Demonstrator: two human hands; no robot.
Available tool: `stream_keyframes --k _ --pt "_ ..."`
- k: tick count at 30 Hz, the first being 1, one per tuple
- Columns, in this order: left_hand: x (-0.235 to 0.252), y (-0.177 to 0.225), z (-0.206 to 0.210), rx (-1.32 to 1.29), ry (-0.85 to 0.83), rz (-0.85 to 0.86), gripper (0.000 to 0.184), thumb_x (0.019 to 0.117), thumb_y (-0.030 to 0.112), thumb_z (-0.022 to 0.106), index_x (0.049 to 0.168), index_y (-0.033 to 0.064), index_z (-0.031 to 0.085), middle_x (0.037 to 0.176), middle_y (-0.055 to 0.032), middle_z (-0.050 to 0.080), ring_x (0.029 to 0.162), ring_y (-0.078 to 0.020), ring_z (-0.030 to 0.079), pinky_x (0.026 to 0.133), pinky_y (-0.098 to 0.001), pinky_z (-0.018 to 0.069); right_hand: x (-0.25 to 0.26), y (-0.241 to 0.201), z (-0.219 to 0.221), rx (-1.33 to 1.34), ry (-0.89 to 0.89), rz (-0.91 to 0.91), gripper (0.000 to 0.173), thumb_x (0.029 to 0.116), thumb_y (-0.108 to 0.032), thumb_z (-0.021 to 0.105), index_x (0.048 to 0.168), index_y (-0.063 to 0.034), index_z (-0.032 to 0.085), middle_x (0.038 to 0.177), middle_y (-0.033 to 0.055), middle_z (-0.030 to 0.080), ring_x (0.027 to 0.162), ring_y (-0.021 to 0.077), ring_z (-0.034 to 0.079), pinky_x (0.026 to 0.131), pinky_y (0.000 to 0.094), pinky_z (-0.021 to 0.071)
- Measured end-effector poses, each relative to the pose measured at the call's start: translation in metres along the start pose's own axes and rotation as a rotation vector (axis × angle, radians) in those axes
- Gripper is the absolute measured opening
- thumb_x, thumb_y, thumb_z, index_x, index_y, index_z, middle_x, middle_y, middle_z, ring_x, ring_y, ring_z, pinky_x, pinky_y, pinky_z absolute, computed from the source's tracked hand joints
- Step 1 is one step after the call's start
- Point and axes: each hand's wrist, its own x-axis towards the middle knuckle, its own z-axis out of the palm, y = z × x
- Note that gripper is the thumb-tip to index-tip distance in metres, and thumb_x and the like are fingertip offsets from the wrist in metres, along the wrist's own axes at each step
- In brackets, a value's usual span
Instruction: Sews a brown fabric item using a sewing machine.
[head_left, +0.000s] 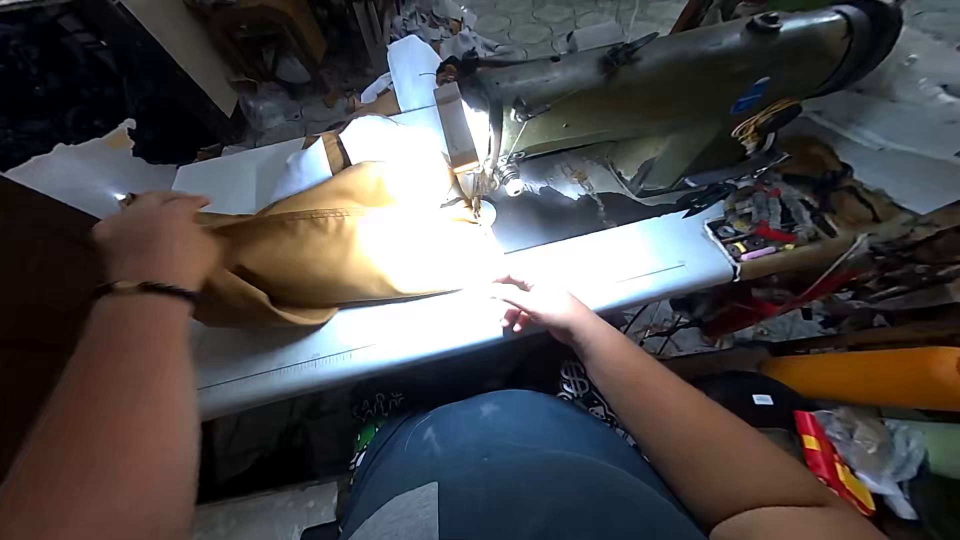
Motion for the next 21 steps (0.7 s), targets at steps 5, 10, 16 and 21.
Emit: stream_keyframes --k 5,10,16,21 --pt "-0.034 0.196 0.056 -0.446 -0.13 0.67 0.028 0.0934 0.001 0.054 0.112 0.0037 0.076 0.114 -0.0182 0.073 0.107 -0.0343 0.07 0.092 -0.0559 0.0538 0.008 0.001 0.003 0.007 0.113 -0.161 0.016 0.1032 -0.014 0.061 0.112 -0.0039 0.07 0.084 0.0036 0.069 0.058 0.0069 0.06 0.054 0.0227 0.0525" --pt "-0.032 0.245 0.106 -0.369 -0.262 0.396 0.028 0.1055 0.012 0.05 0.126 0.0046 0.066 0.131 -0.0181 0.065 0.123 -0.0359 0.062 0.102 -0.0578 0.0463 0.001 -0.004 -0.002 0.341 0.048 -0.019 0.029 0.1102 -0.02 0.046 0.109 -0.001 0.068 0.065 0.0001 0.064 0.053 0.0031 0.06 0.051 0.0171 0.0516" --pt "-0.033 0.244 0.123 -0.204 -0.213 0.427 0.033 0.1066 0.02 0.049 0.134 0.0112 0.064 0.128 -0.0165 0.067 0.117 -0.0381 0.065 0.094 -0.0608 0.0492 -0.003 0.001 0.004 0.09 0.004 -0.046 0.018 0.1058 -0.015 0.057 0.103 0.0001 0.067 0.07 0.0023 0.063 0.055 0.0048 0.058 0.055 0.0194 0.0515" --pt "-0.046 0.236 0.15 -0.292 -0.016 0.531 0.035 0.1003 0.011 0.054 0.132 0.0103 0.068 0.127 -0.0186 0.063 0.121 -0.0385 0.058 0.099 -0.0563 0.0469 -0.015 -0.005 0.007 0.759 0.046 0.207 0.028 0.1099 -0.018 0.045 0.098 -0.001 0.064 0.059 0.0003 0.058 0.048 0.0027 0.055 0.048 0.015 0.0481"
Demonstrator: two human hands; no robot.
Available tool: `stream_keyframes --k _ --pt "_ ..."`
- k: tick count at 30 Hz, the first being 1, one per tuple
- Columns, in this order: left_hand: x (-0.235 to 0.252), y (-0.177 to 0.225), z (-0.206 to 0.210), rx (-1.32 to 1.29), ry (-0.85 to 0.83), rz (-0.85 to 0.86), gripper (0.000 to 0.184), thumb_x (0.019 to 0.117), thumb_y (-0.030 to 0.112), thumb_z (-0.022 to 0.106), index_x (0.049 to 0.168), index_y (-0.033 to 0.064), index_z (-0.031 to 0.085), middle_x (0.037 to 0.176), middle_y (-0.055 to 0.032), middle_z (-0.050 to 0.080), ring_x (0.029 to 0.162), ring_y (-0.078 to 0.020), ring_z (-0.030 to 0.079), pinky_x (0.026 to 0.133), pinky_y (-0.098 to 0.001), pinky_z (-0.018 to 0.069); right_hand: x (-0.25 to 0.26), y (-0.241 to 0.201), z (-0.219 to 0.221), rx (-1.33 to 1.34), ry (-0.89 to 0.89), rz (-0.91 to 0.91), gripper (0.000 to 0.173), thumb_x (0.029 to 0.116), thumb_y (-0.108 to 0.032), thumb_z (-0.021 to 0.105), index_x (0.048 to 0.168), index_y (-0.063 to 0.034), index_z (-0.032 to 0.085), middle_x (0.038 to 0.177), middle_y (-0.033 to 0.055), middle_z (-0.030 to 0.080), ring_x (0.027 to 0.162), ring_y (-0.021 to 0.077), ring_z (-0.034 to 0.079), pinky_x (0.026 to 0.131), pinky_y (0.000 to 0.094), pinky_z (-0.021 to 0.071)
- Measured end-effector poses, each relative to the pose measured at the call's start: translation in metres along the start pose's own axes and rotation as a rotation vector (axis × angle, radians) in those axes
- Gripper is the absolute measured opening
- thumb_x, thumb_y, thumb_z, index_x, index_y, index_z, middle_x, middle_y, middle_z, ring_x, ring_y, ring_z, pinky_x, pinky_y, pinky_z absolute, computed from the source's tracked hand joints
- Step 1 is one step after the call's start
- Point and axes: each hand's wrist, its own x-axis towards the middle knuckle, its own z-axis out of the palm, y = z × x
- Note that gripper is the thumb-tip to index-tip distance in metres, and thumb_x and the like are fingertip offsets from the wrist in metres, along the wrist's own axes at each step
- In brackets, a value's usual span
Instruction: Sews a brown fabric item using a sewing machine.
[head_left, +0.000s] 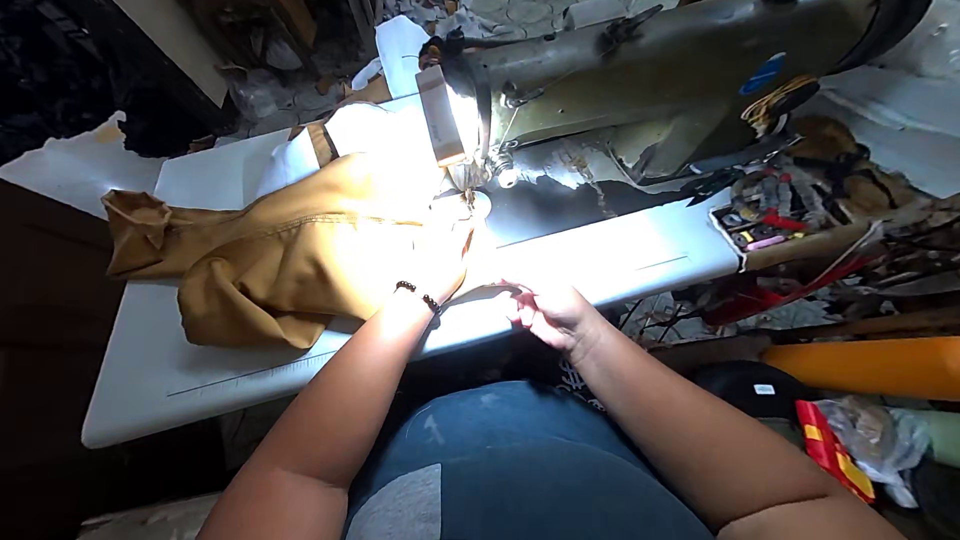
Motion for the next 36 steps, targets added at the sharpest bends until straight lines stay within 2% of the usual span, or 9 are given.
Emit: stream_keyframes --k 9,13,17,21,24,28,31,34,36 --pt "-0.021 -0.012 0.009 -0.501 -0.005 0.517 0.032 0.0909 0.002 0.05 0.111 -0.0011 0.074 0.118 -0.0162 0.073 0.112 -0.0267 0.069 0.1 -0.0442 0.052 0.032 -0.027 -0.036 -0.757 0.253 -0.357 0.013 0.1058 -0.013 0.056 0.11 -0.0025 0.062 0.075 0.0066 0.062 0.048 0.0099 0.058 0.046 0.0264 0.0543" --pt "-0.026 -0.004 0.002 -0.359 0.236 0.221 0.026 0.0919 0.007 0.049 0.1 -0.0062 0.071 0.097 -0.0196 0.073 0.091 -0.0313 0.072 0.084 -0.046 0.0571 0.037 -0.037 -0.016 -1.102 0.254 -0.444 0.019 0.1021 -0.021 0.062 0.1 -0.0033 0.069 0.076 0.0068 0.064 0.061 0.0147 0.061 0.06 0.0359 0.0537" --pt "-0.016 0.004 -0.007 -0.171 -0.029 -0.141 0.034 0.1036 0.016 0.047 0.129 0.0082 0.068 0.139 -0.0187 0.059 0.135 -0.0398 0.05 0.11 -0.063 0.037 0.038 -0.03 0.012 -1.396 0.194 -0.487 0.038 0.0958 -0.038 0.07 0.099 0.0001 0.069 0.089 0.0172 0.069 0.087 0.034 0.069 0.077 0.0573 0.054" --pt "-0.009 0.006 -0.006 -0.112 -0.113 -0.059 0.039 0.099 0.01 0.053 0.134 0.0143 0.068 0.14 -0.0171 0.059 0.133 -0.0387 0.051 0.106 -0.0634 0.039 0.041 -0.029 0.01 -1.386 0.244 -0.5 0.028 0.1025 -0.026 0.059 0.101 0.0004 0.067 0.091 0.0177 0.068 0.09 0.0336 0.069 0.079 0.0544 0.0536" --pt "-0.008 0.005 -0.008 -0.135 -0.07 -0.035 0.041 0.0963 0.003 0.052 0.132 0.0128 0.07 0.133 -0.0166 0.063 0.128 -0.0378 0.055 0.099 -0.061 0.0438 0.047 -0.04 -0.003 -1.531 0.232 -0.614 0.027 0.0995 -0.01 0.055 0.119 -0.001 0.072 0.123 0.0177 0.067 0.124 0.0371 0.057 0.104 0.0599 0.0414" --pt "-0.011 0.003 -0.006 -0.122 -0.089 -0.018 0.044 0.097 0.006 0.051 0.136 0.0144 0.067 0.14 -0.0144 0.06 0.133 -0.037 0.052 0.104 -0.0617 0.0416 0.046 -0.017 -0.026 -1.735 0.044 -0.621 0.046 0.1083 -0.025 0.041 0.151 -0.0112 0.052 0.163 0.0051 0.041 0.155 0.0289 0.028 0.123 0.0668 0.0131" --pt "-0.01 0.001 -0.008 -0.168 -0.064 0.073 0.043 0.093 0.002 0.052 0.132 0.0072 0.069 0.143 -0.0106 0.06 0.135 -0.0325 0.052 0.108 -0.0549 0.0411 0.002 0.028 -0.044 -1.744 -0.15 -0.88 0.036 0.1032 -0.023 0.049 0.131 -0.0146 0.07 0.143 0.0066 0.062 0.139 0.0285 0.052 0.112 0.0583 0.0409" --pt "-0.007 -0.002 -0.008 -0.171 -0.088 0.134 0.042 0.0932 0.002 0.05 0.13 0.0063 0.07 0.147 -0.0095 0.059 0.139 -0.0296 0.051 0.113 -0.0521 0.0399 -0.042 0.058 -0.059 -1.463 -0.537 -0.945 0.025 0.0972 -0.018 0.056 0.107 -0.0134 0.079 0.115 0.0036 0.076 0.12 0.0214 0.068 0.11 0.0511 0.0463" --pt "-0.009 -0.005 -0.004 -0.155 -0.085 0.176 0.043 0.0934 0.004 0.048 0.13 0.0103 0.07 0.144 -0.0078 0.061 0.139 -0.029 0.051 0.114 -0.0547 0.0368 -0.046 0.055 -0.064 -1.269 -0.44 -0.959 0.025 0.0992 -0.02 0.057 0.096 -0.0078 0.078 0.094 0.0042 0.078 0.092 0.0123 0.073 0.088 0.0325 0.0581"
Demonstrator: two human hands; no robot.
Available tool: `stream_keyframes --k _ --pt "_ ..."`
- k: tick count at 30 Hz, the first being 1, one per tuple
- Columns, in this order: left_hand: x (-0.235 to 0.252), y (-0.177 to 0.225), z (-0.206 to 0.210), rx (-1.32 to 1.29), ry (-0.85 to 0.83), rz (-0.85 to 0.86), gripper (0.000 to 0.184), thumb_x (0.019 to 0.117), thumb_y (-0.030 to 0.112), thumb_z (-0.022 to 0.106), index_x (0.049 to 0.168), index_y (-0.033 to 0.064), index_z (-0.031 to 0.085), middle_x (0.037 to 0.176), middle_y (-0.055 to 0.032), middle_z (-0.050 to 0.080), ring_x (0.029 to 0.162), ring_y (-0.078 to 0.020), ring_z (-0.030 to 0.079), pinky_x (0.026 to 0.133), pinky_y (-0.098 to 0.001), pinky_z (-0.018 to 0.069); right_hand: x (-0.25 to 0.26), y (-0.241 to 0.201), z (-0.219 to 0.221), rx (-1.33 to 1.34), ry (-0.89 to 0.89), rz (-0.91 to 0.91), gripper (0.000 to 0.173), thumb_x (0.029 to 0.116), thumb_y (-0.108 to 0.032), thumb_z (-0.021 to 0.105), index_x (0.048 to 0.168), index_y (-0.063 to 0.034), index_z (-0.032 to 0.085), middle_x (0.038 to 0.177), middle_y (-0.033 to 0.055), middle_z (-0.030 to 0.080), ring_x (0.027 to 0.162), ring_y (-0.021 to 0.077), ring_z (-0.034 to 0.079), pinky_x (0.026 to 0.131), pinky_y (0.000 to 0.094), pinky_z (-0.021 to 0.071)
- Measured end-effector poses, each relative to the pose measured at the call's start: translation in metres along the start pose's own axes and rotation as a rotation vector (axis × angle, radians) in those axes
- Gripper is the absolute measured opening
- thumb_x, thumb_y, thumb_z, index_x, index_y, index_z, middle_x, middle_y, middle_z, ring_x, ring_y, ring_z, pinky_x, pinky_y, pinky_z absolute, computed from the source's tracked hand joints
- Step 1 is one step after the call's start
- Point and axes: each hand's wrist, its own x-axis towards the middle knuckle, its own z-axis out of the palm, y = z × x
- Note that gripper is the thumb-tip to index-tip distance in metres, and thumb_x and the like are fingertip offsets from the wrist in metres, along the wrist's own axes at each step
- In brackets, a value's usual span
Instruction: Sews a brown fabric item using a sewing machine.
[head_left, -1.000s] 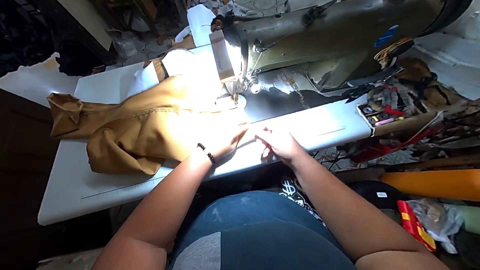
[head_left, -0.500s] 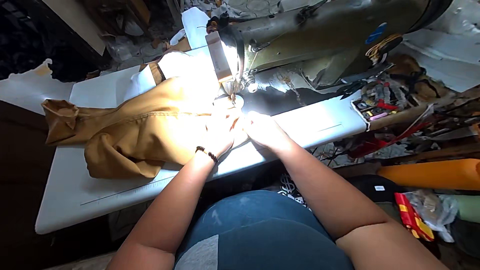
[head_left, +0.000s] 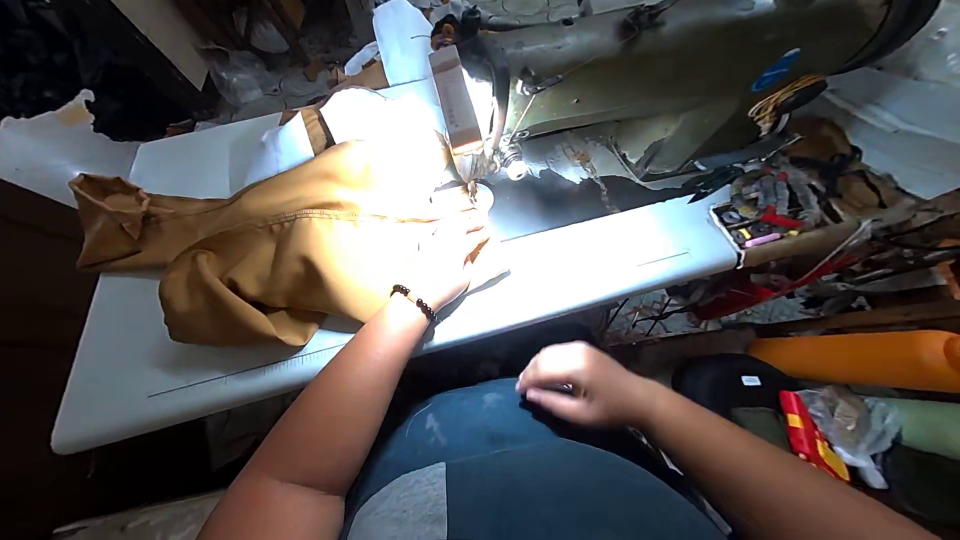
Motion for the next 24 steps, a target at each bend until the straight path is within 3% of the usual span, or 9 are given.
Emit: stream_keyframes --k 3,6,8,11,13,15,18,22,24 --pt "-0.006 0.002 0.003 -0.097 0.022 0.13 0.039 0.0906 0.0 0.051 0.12 0.0081 0.075 0.132 -0.0088 0.069 0.127 -0.0289 0.061 0.11 -0.0516 0.0416 0.03 0.011 -0.031 -0.085 0.34 0.404 0.024 0.0953 -0.016 0.06 0.085 -0.0013 0.075 0.074 0.0061 0.07 0.067 0.0105 0.065 0.063 0.031 0.055" --pt "-0.012 0.0 0.009 -0.3 0.087 0.304 0.029 0.09 -0.005 0.053 0.104 0.0001 0.078 0.114 -0.015 0.075 0.113 -0.0277 0.07 0.101 -0.0449 0.0526 0.073 0.03 -0.054 -0.235 0.282 0.635 0.021 0.0992 -0.014 0.062 0.101 0.0034 0.074 0.091 0.018 0.072 0.088 0.0301 0.071 0.081 0.0515 0.0561" --pt "-0.013 -0.001 0.008 -0.313 0.172 0.317 0.024 0.0893 -0.001 0.052 0.092 -0.0015 0.076 0.1 -0.0147 0.075 0.098 -0.0248 0.072 0.09 -0.0416 0.0563 0.099 0.034 -0.054 -0.258 0.203 0.626 0.025 0.0981 -0.021 0.065 0.096 0.0032 0.071 0.09 0.0178 0.069 0.087 0.032 0.068 0.079 0.0523 0.0536" --pt "-0.016 0.004 0.004 -0.166 0.294 -0.004 0.022 0.0918 0.006 0.051 0.092 -0.0029 0.071 0.09 -0.0171 0.072 0.085 -0.0295 0.071 0.077 -0.0467 0.0566 0.131 0.022 -0.044 -0.246 0.085 0.678 0.046 0.1012 -0.045 0.06 0.091 -0.0013 0.067 0.087 0.0156 0.066 0.086 0.0323 0.067 0.074 0.0543 0.0518" --pt "-0.011 0.006 0.0 -0.11 0.239 -0.211 0.029 0.0971 0.012 0.048 0.11 -0.0012 0.071 0.113 -0.0211 0.069 0.111 -0.036 0.065 0.098 -0.0531 0.0491 0.141 0.019 -0.034 -0.285 0.049 0.663 0.039 0.1048 -0.04 0.053 0.108 -0.0058 0.072 0.101 0.0154 0.072 0.099 0.0325 0.07 0.085 0.0559 0.0546" --pt "-0.007 0.0 0.0 -0.107 0.137 -0.175 0.037 0.0968 0.018 0.047 0.12 0.0056 0.073 0.131 -0.0184 0.065 0.128 -0.0363 0.056 0.11 -0.0552 0.04 0.14 0.02 -0.026 -0.313 0.12 0.663 0.033 0.1038 -0.032 0.054 0.108 -0.0038 0.071 0.099 0.0161 0.072 0.099 0.0328 0.07 0.084 0.055 0.0551" --pt "-0.005 -0.005 0.005 -0.101 0.076 0.107 0.044 0.0954 0.038 0.053 0.122 0.0098 0.075 0.134 -0.0089 0.066 0.129 -0.0275 0.057 0.11 -0.0496 0.041 0.13 0.025 -0.022 -0.26 0.311 0.645 0.014 0.0913 -0.012 0.065 0.095 0.0016 0.067 0.082 0.0169 0.068 0.081 0.0325 0.07 0.072 0.0528 0.0548" --pt "0.001 0.0 0.0 -0.058 -0.046 0.148 0.066 0.0844 0.062 0.064 0.124 0.0096 0.072 0.137 -0.0094 0.064 0.137 -0.03 0.051 0.117 -0.0542 0.0332 0.127 0.026 -0.023 -0.168 0.44 0.66 0.005 0.0885 -0.005 0.066 0.091 -0.0032 0.063 0.073 0.0107 0.064 0.071 0.0252 0.066 0.064 0.0471 0.0534" --pt "0.009 0.006 0.006 -0.027 -0.021 0.103 0.051 0.0833 0.046 0.073 0.117 0.0075 0.072 0.125 -0.0127 0.067 0.126 -0.0326 0.057 0.11 -0.0559 0.0392 0.129 0.025 -0.027 -0.141 0.444 0.7 0.005 0.0865 -0.005 0.067 0.09 -0.004 0.064 0.074 0.0103 0.065 0.071 0.0247 0.066 0.064 0.0474 0.0532"
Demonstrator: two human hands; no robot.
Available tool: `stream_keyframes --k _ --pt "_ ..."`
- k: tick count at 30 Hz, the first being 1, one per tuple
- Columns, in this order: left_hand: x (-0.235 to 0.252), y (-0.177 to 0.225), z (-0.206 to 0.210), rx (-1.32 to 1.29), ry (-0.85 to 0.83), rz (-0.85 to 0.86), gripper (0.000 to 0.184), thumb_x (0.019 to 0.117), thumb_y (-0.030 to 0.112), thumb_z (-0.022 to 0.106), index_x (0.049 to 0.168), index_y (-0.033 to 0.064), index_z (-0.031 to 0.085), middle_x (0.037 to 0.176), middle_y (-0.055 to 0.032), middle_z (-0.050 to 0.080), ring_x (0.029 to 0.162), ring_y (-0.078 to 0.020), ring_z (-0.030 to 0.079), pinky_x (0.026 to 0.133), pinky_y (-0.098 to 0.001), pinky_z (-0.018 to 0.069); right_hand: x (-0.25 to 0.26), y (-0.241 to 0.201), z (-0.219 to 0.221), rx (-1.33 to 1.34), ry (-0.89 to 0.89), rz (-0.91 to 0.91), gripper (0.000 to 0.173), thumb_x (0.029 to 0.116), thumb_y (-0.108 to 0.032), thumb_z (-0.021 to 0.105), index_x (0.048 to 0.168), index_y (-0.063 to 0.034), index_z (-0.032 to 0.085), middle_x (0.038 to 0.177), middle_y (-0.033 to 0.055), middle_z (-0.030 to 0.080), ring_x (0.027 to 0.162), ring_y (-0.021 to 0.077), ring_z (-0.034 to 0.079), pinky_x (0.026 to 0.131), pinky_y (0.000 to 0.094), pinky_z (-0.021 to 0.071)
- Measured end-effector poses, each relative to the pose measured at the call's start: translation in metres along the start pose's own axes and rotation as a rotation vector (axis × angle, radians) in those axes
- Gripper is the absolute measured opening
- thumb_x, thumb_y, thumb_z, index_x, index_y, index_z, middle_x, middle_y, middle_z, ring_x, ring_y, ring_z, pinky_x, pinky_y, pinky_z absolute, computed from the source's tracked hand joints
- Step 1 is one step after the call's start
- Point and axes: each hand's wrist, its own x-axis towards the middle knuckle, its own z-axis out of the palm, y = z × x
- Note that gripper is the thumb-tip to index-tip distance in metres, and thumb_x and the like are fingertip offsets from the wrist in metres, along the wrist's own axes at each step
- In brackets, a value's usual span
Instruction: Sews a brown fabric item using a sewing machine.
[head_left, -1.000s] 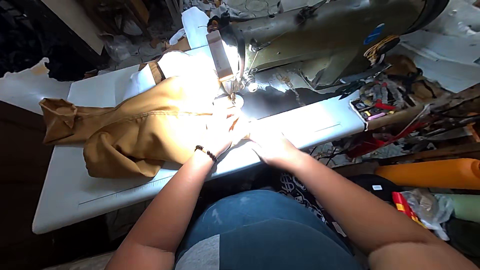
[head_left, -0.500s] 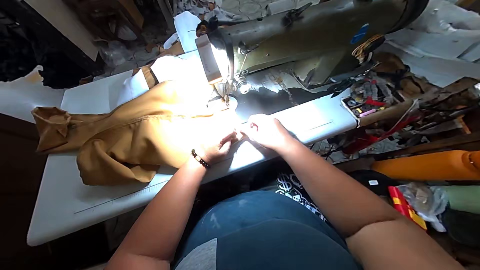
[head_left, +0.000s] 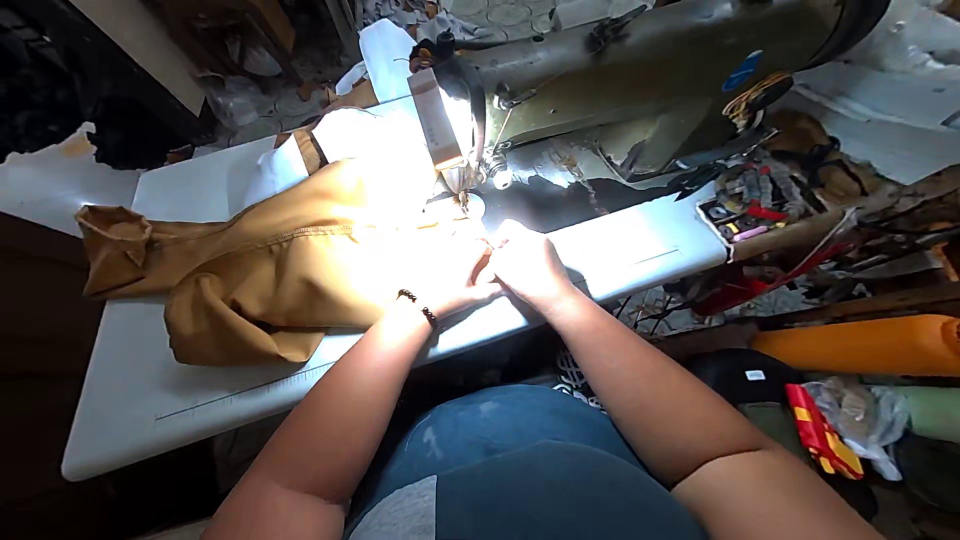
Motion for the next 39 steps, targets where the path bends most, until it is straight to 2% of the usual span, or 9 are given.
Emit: stream_keyframes --k 3,8,12,15,22,29,35,37,39 --pt "0.011 0.005 0.007 0.178 0.128 0.022 0.021 0.0931 0.015 0.065 0.11 0.0069 0.075 0.105 -0.0148 0.073 0.105 -0.0348 0.068 0.092 -0.0557 0.0496 0.004 -0.001 -0.004 -0.036 0.034 -0.037 0.003 0.0863 -0.003 0.065 0.089 -0.0033 0.067 0.075 0.0109 0.067 0.071 0.0257 0.067 0.064 0.0482 0.0531" --pt "-0.012 0.013 0.006 -0.019 0.107 -0.016 0.024 0.0906 0.007 0.063 0.112 0.0037 0.073 0.108 -0.0135 0.072 0.104 -0.0279 0.068 0.089 -0.0478 0.0536 -0.004 0.01 0.002 0.004 0.03 -0.229 0.004 0.0868 -0.002 0.064 0.087 -0.0015 0.068 0.077 0.0107 0.066 0.073 0.0232 0.066 0.066 0.0447 0.0542" --pt "-0.039 0.009 0.005 -0.149 0.023 -0.034 0.044 0.0919 0.019 0.055 0.131 0.0036 0.067 0.141 -0.0114 0.063 0.137 -0.0275 0.055 0.114 -0.0483 0.0413 -0.007 0.019 0.008 0.015 -0.018 -0.251 0.007 0.0894 -0.004 0.065 0.092 -0.002 0.071 0.083 0.0111 0.069 0.078 0.0234 0.068 0.071 0.0445 0.0551" --pt "-0.038 0.011 -0.001 -0.179 -0.006 -0.089 0.041 0.0934 0.02 0.056 0.129 0.0041 0.067 0.137 -0.0117 0.065 0.131 -0.0259 0.058 0.109 -0.0472 0.0451 -0.005 0.015 0.006 0.042 -0.035 -0.255 0.013 0.0879 -0.004 0.066 0.096 -0.0046 0.075 0.087 0.0082 0.072 0.08 0.0188 0.068 0.074 0.0398 0.0555" --pt "-0.037 0.008 -0.003 -0.197 -0.029 -0.104 0.036 0.0938 0.02 0.056 0.123 0.005 0.071 0.133 -0.0093 0.067 0.125 -0.0223 0.062 0.105 -0.044 0.0493 0.005 0.007 -0.003 -0.057 -0.232 -0.177 0.012 0.0901 -0.007 0.066 0.097 -0.0044 0.076 0.087 0.0109 0.071 0.084 0.0243 0.069 0.076 0.0461 0.0544" --pt "-0.015 -0.012 -0.007 -0.21 -0.057 -0.166 0.038 0.0969 0.023 0.052 0.125 0.005 0.069 0.135 -0.0101 0.066 0.127 -0.0218 0.061 0.106 -0.0445 0.0464 0.03 0.003 0.006 -0.067 -0.233 -0.128 0.007 0.0882 -0.008 0.07 0.093 -0.0038 0.074 0.087 0.0115 0.071 0.082 0.0255 0.068 0.075 0.0482 0.054" --pt "0.009 -0.039 -0.002 -0.068 -0.038 -0.17 0.042 0.0993 0.027 0.048 0.133 0.0069 0.064 0.134 -0.0145 0.065 0.127 -0.0287 0.059 0.106 -0.0495 0.0444 0.061 0.002 0.022 -0.259 -0.21 -0.056 0.021 0.0986 -0.021 0.061 0.108 -0.0065 0.074 0.108 0.0148 0.073 0.105 0.0321 0.069 0.089 0.0539 0.0539" --pt "0.014 -0.036 -0.005 0.029 0.009 -0.181 0.039 0.1021 0.032 0.047 0.125 0.0103 0.068 0.127 -0.0168 0.063 0.125 -0.0343 0.056 0.106 -0.0557 0.0398 0.06 0.01 0.025 -0.209 -0.142 -0.077 0.026 0.1022 -0.023 0.056 0.114 -0.007 0.074 0.114 0.0137 0.073 0.108 0.0298 0.069 0.093 0.0509 0.0537" --pt "0.018 -0.028 -0.008 0.096 0.075 -0.216 0.037 0.1077 0.029 0.044 0.114 0.0072 0.074 0.11 -0.0163 0.071 0.11 -0.0342 0.066 0.099 -0.054 0.0468 0.056 0.015 0.023 -0.103 -0.054 -0.099 0.032 0.1057 -0.026 0.052 0.114 -0.0035 0.073 0.111 0.015 0.07 0.103 0.0274 0.068 0.092 0.0462 0.0537"
